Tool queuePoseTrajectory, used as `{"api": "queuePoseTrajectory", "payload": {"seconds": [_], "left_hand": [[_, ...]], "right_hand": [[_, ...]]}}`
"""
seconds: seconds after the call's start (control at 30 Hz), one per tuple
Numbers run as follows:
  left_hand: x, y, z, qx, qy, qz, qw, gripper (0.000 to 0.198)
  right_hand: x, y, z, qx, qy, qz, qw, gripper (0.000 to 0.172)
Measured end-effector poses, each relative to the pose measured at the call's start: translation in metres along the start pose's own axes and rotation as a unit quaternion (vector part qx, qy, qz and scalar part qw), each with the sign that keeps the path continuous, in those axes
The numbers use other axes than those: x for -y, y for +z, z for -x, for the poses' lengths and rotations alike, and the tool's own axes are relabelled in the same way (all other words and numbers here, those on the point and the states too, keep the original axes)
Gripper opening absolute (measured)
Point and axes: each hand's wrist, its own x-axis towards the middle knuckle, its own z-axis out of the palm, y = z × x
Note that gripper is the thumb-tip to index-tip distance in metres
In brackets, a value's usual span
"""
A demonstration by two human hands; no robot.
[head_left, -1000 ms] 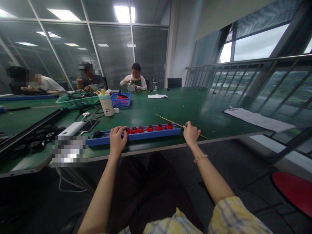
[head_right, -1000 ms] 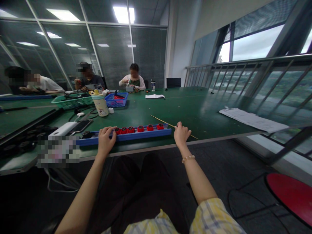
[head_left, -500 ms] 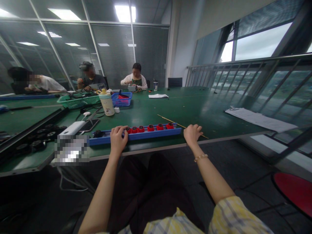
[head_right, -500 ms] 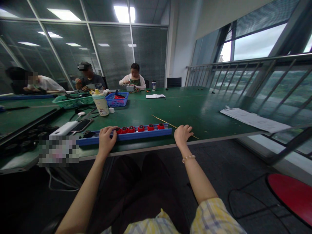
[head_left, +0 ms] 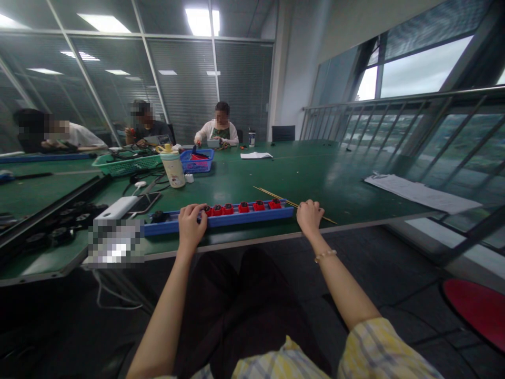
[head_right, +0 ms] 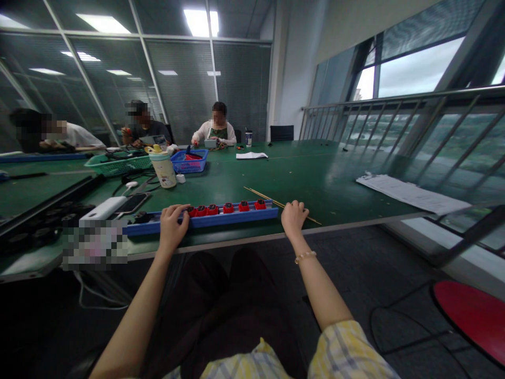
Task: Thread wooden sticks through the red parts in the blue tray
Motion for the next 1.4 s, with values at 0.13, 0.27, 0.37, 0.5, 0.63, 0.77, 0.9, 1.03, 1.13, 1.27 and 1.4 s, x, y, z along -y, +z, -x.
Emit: {"api": "queuePoseTrajectory", "payload": {"seconds": [0.13, 0.27, 0.37, 0.5, 0.63, 0.77, 0.9, 1.03, 1.13, 1.27, 1.4], "left_hand": [[0.000, 0.000, 0.000, -0.001, 0.001, -0.002, 1.000, 0.028], [-0.002, -0.001, 0.000, -0.003, -0.003, 0.003, 1.000, 0.028], [-0.003, -0.001, 0.000, 0.000, -0.006, 0.001, 1.000, 0.028], [-0.003, -0.001, 0.000, 0.001, -0.005, 0.002, 1.000, 0.029], [-0.001, 0.000, 0.001, 0.001, -0.006, 0.005, 1.000, 0.028], [0.000, 0.000, 0.001, 0.001, -0.003, 0.006, 1.000, 0.028], [-0.001, -0.001, 0.000, 0.001, -0.005, 0.004, 1.000, 0.029], [0.000, 0.000, 0.000, 0.001, 0.000, 0.003, 1.000, 0.029], [0.000, 0.001, 0.000, 0.002, 0.001, 0.003, 1.000, 0.029], [0.000, 0.000, 0.000, 0.006, -0.006, 0.005, 1.000, 0.029], [-0.001, 0.000, 0.000, 0.009, -0.009, 0.005, 1.000, 0.029]], "right_hand": [[0.001, -0.005, -0.003, 0.082, -0.027, 0.053, 0.995, 0.038], [0.002, -0.008, -0.006, 0.111, -0.048, 0.057, 0.991, 0.043], [0.002, -0.008, -0.007, 0.117, -0.053, 0.047, 0.991, 0.045], [0.001, -0.007, -0.008, 0.121, -0.071, 0.014, 0.990, 0.050], [-0.001, -0.003, -0.012, 0.146, -0.076, -0.014, 0.986, 0.057], [0.000, -0.001, -0.011, 0.130, -0.068, -0.027, 0.989, 0.056], [0.004, -0.004, -0.004, 0.055, 0.029, -0.005, 0.998, 0.045], [0.006, -0.006, 0.000, 0.043, 0.086, 0.016, 0.995, 0.038], [0.005, -0.007, -0.001, 0.056, 0.056, 0.016, 0.997, 0.036], [0.002, -0.007, -0.004, 0.075, 0.025, -0.008, 0.997, 0.036], [0.002, -0.006, -0.004, 0.063, 0.026, -0.031, 0.997, 0.036]]}}
